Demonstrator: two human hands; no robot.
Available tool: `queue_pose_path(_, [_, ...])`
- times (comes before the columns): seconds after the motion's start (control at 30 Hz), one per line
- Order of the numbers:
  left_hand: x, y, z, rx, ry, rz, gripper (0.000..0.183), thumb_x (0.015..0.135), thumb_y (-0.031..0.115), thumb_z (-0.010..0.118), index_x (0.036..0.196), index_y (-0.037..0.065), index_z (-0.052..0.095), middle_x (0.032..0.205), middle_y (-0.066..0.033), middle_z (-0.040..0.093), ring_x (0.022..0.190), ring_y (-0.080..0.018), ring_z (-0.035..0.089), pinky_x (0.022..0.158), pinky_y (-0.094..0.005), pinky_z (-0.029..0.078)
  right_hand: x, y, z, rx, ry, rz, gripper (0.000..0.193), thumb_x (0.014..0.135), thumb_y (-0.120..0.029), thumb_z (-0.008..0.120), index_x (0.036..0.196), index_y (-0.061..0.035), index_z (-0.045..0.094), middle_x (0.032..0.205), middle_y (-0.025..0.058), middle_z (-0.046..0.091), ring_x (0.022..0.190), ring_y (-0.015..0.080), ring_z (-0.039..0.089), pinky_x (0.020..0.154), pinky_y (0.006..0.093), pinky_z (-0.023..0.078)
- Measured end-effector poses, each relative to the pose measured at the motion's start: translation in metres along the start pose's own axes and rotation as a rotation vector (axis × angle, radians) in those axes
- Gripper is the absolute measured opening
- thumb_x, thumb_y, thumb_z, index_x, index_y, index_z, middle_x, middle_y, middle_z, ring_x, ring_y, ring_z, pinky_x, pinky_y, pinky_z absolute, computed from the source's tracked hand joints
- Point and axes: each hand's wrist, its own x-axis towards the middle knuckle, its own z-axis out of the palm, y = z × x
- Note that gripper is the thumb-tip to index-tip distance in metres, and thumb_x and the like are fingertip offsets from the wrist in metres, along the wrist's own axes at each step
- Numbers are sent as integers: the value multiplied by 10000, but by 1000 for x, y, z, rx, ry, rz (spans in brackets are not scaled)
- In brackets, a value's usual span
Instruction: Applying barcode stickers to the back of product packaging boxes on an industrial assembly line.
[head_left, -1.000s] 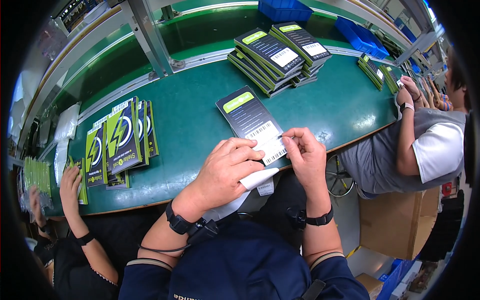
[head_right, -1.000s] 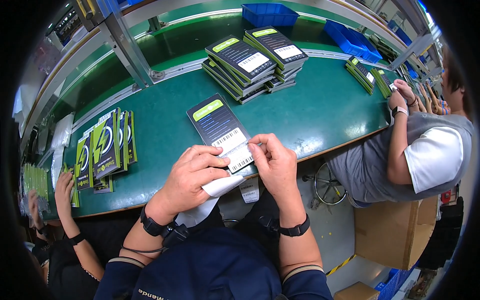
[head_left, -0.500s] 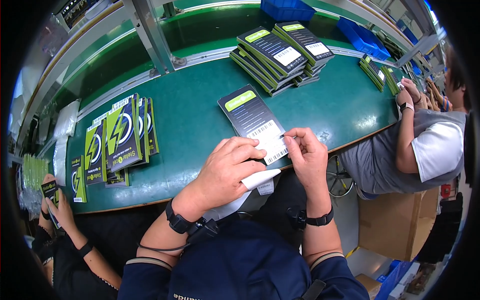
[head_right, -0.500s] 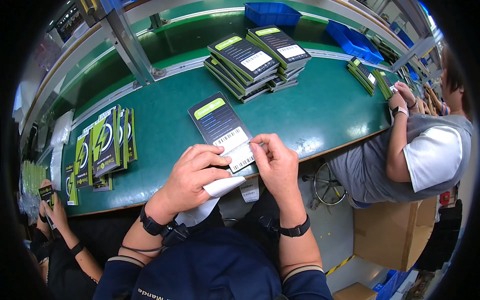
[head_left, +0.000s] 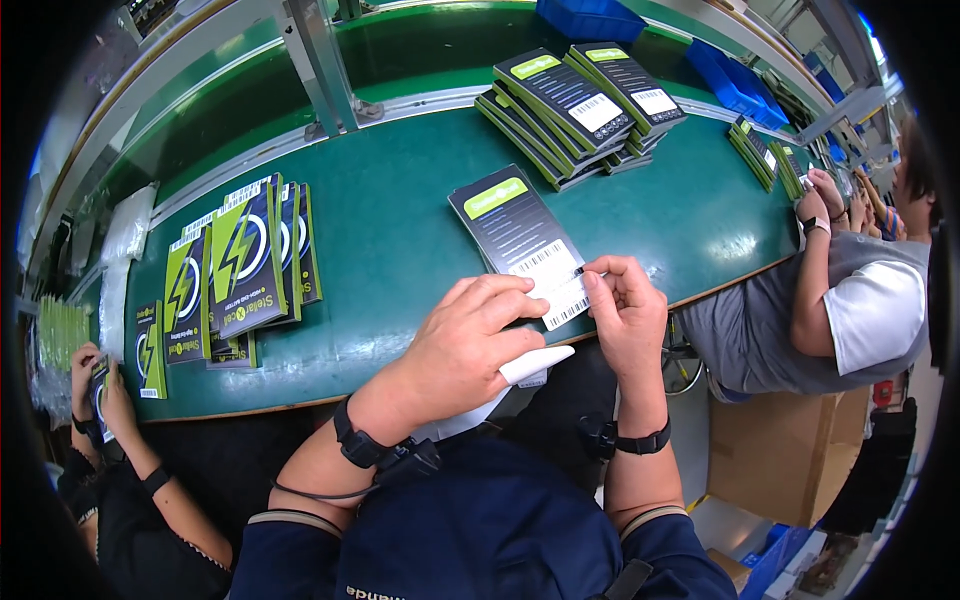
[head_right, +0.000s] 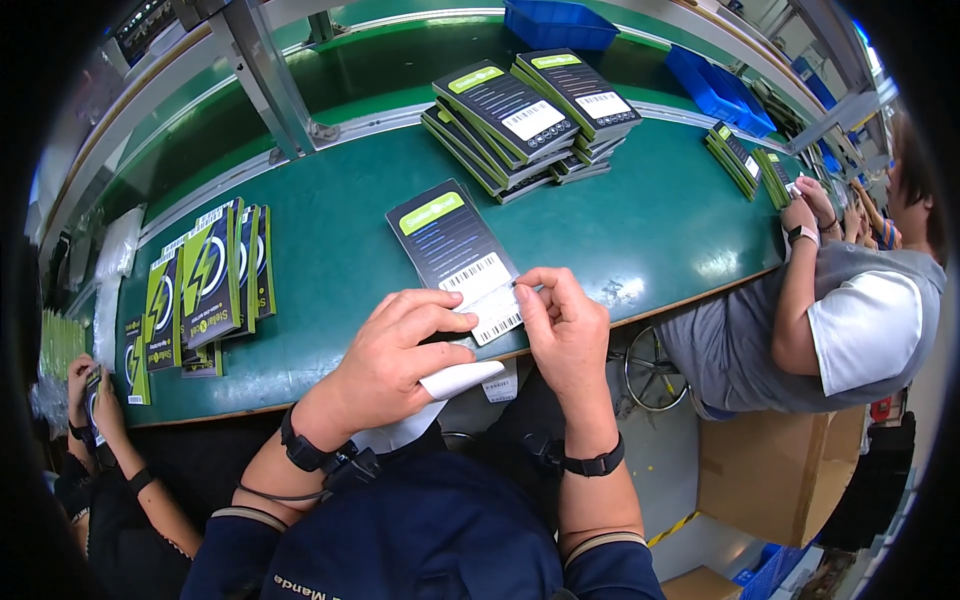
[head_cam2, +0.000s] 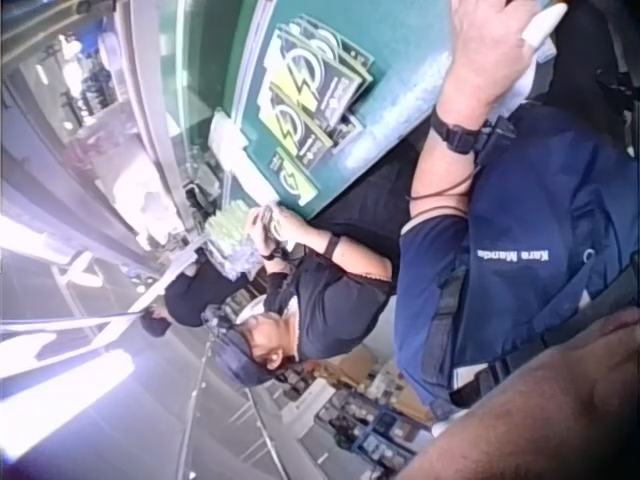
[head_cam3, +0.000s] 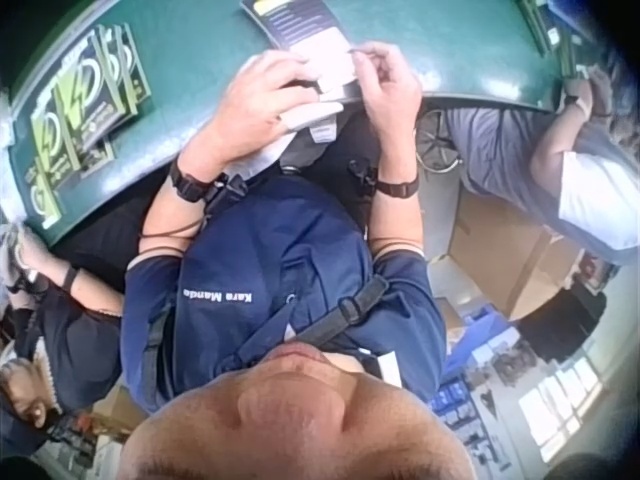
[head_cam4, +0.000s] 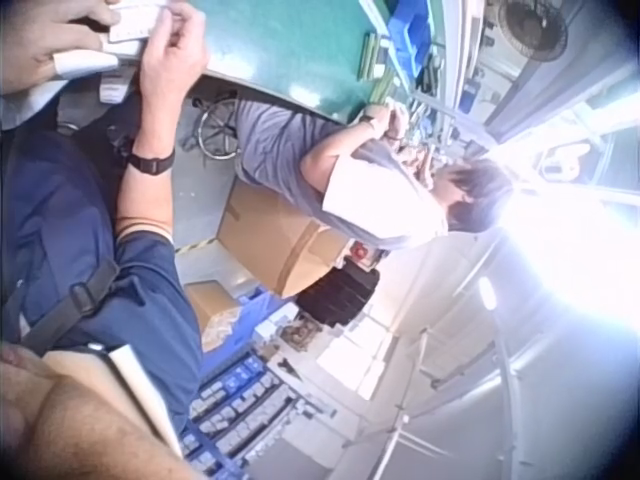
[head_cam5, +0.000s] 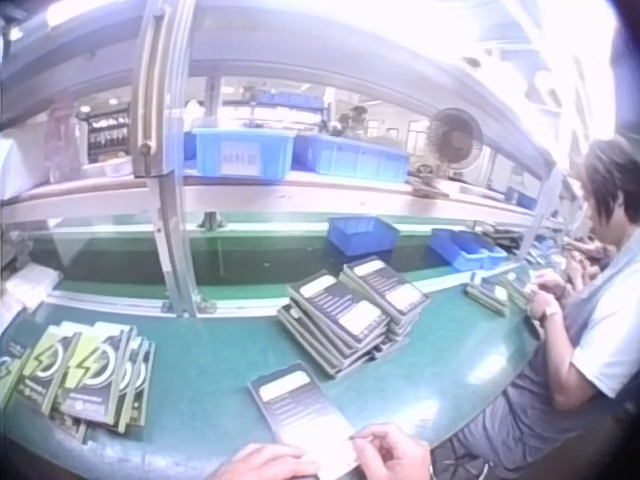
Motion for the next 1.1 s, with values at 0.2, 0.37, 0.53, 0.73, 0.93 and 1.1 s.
queue_pose_path(0.2, [-1,0,1,-1,3,-1,140,759,166,798,860,105,723,1123,-30,677,1198,-287,587,924,-426,466,0,1,1,24,1,-4,54,931,-28,704,974,-8,677,614,-28,554,558,13,470,501,210,385])
queue_pose_path(0.37, [0,-1,0,-6,-13,-6,127,772,156,785,869,101,723,1127,-32,677,1198,-286,586,937,-423,465,1,2,-1,33,-1,-2,59,926,-30,706,976,-10,681,618,-20,563,555,15,478,502,212,389])
queue_pose_path(0.53, [1,-2,-1,0,-28,-2,129,787,171,772,878,100,714,1128,-26,679,1188,-275,595,945,-414,464,3,0,-3,-11,-39,-1,69,910,-39,719,971,-21,691,604,-12,563,538,31,498,505,221,410])
queue_pose_path(0.73, [0,-4,0,16,-21,11,196,727,165,823,897,119,736,1125,-17,701,1178,-269,612,900,-411,486,3,-3,-4,-29,-51,12,79,907,-52,727,968,-21,689,605,5,588,547,39,544,516,227,437])
queue_pose_path(0.93, [0,-5,0,16,-8,20,199,726,168,825,897,115,737,1104,-19,706,1164,-266,620,884,-404,489,4,-6,-1,-74,-55,2,94,902,-60,733,979,-40,682,593,24,593,517,63,545,503,244,436])
queue_pose_path(1.1, [0,-5,0,12,-6,20,196,728,169,823,897,113,741,1100,-22,705,1156,-270,622,888,-407,489,6,-8,-3,-137,-69,-11,129,892,-68,740,1002,-49,675,579,37,578,492,92,539,491,266,428])
